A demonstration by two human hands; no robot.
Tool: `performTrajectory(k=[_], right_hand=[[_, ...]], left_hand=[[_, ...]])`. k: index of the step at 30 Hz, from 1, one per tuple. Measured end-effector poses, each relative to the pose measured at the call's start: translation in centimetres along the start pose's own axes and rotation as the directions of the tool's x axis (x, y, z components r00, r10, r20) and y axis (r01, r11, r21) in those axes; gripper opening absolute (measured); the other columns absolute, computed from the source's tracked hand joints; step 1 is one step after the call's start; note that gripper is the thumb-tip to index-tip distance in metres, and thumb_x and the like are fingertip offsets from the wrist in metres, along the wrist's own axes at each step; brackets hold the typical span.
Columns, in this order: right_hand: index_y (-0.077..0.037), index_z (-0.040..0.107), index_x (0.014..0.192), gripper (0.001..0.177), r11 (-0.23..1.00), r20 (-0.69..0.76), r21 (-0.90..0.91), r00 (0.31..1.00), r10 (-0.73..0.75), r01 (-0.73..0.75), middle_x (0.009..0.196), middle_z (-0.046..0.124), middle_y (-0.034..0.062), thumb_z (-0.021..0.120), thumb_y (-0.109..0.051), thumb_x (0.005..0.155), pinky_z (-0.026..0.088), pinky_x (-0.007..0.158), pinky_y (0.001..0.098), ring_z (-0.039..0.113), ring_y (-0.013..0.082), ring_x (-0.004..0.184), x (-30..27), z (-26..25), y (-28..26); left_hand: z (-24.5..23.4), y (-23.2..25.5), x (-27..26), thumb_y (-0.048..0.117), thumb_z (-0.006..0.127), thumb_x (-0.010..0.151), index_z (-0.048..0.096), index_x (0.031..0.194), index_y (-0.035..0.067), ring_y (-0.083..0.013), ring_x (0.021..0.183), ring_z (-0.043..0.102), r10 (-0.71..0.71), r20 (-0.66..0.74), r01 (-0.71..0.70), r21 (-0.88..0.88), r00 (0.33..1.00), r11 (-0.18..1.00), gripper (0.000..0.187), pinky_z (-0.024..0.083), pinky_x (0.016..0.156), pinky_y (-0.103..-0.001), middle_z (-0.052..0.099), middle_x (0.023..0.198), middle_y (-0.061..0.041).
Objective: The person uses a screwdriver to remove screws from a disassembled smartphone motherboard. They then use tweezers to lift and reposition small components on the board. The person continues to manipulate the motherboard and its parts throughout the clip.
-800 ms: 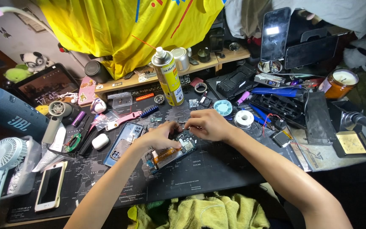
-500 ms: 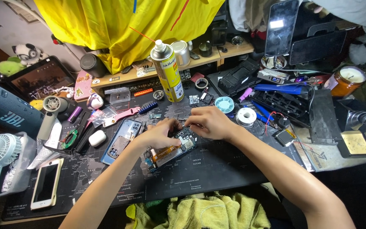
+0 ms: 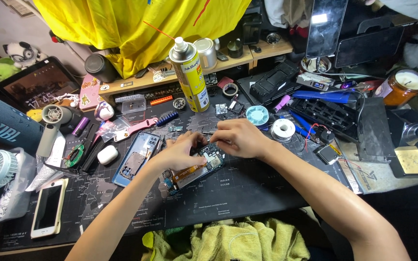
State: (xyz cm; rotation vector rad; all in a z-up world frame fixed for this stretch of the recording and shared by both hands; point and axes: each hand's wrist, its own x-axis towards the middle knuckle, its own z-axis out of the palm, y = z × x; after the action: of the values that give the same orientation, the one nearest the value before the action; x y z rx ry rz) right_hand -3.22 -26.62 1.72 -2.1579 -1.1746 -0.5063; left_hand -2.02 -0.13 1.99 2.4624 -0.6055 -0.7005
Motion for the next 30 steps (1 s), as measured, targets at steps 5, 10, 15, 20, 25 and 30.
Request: performTrajectory(k=[5, 10, 15, 20, 25, 30], right_hand=[[-0.012, 0.075, 0.09, 0.004, 1.0, 0.019, 0.006, 1.0, -0.015, 0.015, 0.072, 0.057, 0.0024, 0.077, -0.008, 0.091, 0.049, 0.057, 0.0366, 0.059, 0.0247, 0.061, 0.0, -0.2, -0.2], [-0.016, 0.07, 0.085, 0.01, 0.998, 0.091, 0.046, 0.994, -0.054, 0.049, 0.073, 0.054, -0.0008, 0.073, -0.012, 0.094, 0.049, 0.059, 0.0361, 0.057, 0.0234, 0.063, -0.4, 0.4, -0.6], [-0.018, 0.06, 0.081, 0.021, 0.979, 0.213, 0.12, 0.958, -0.19, 0.168, 0.071, 0.044, -0.0012, 0.066, -0.025, 0.1, 0.05, 0.057, 0.0407, 0.057, 0.0287, 0.063, -0.3, 1.1, -2.2], [-0.016, 0.062, 0.081, 0.019, 0.976, 0.226, 0.115, 0.952, -0.208, 0.186, 0.071, 0.045, -0.0006, 0.065, -0.021, 0.1, 0.049, 0.056, 0.0389, 0.057, 0.0266, 0.061, -0.3, 1.6, -2.3], [-0.014, 0.065, 0.081, 0.018, 0.979, 0.226, 0.127, 0.957, -0.183, 0.158, 0.07, 0.045, -0.0009, 0.067, -0.019, 0.098, 0.049, 0.055, 0.0383, 0.057, 0.0262, 0.061, -0.3, 1.9, -2.3], [-0.014, 0.069, 0.086, 0.016, 0.982, 0.23, 0.155, 0.962, -0.144, 0.11, 0.071, 0.045, 0.0005, 0.067, -0.018, 0.101, 0.05, 0.055, 0.0386, 0.058, 0.0274, 0.061, 0.1, 1.5, -2.6]], left_hand=[[0.7, -0.6, 0.2, 0.05, 0.084, 0.082, 0.061, 0.134, 0.024, -0.0293, 0.127, 0.057, 0.011, -0.032, -0.011, 0.014, 0.999, 1.0, 0.063, 0.027, 0.106, -0.051, 0.058, 0.119, -0.004], [0.9, -1.0, 0.7, 0.054, 0.084, 0.082, 0.06, 0.135, 0.025, -0.0284, 0.126, 0.057, 0.008, -0.032, -0.008, 0.016, 0.999, 1.0, 0.065, 0.028, 0.106, -0.051, 0.057, 0.118, -0.003], [0.7, -1.2, 1.1, 0.048, 0.085, 0.08, 0.06, 0.132, 0.027, -0.0267, 0.124, 0.057, -0.014, -0.017, 0.014, 0.037, 1.0, 0.999, 0.062, 0.028, 0.102, -0.048, 0.055, 0.115, 0.0], [0.8, -1.1, 1.1, 0.051, 0.087, 0.08, 0.061, 0.133, 0.03, -0.0256, 0.123, 0.058, -0.029, -0.022, 0.03, 0.043, 0.999, 0.999, 0.062, 0.028, 0.1, -0.047, 0.055, 0.115, 0.002], [0.5, -0.7, 0.9, 0.048, 0.088, 0.081, 0.063, 0.132, 0.029, -0.0256, 0.121, 0.058, -0.034, -0.01, 0.034, 0.009, 0.999, 0.999, 0.061, 0.028, 0.1, -0.047, 0.057, 0.114, 0.002], [0.6, -0.5, 1.0, 0.047, 0.089, 0.078, 0.062, 0.131, 0.029, -0.026, 0.121, 0.059, -0.036, -0.015, 0.036, 0.015, 0.999, 0.999, 0.062, 0.027, 0.1, -0.048, 0.057, 0.113, 0.002]])
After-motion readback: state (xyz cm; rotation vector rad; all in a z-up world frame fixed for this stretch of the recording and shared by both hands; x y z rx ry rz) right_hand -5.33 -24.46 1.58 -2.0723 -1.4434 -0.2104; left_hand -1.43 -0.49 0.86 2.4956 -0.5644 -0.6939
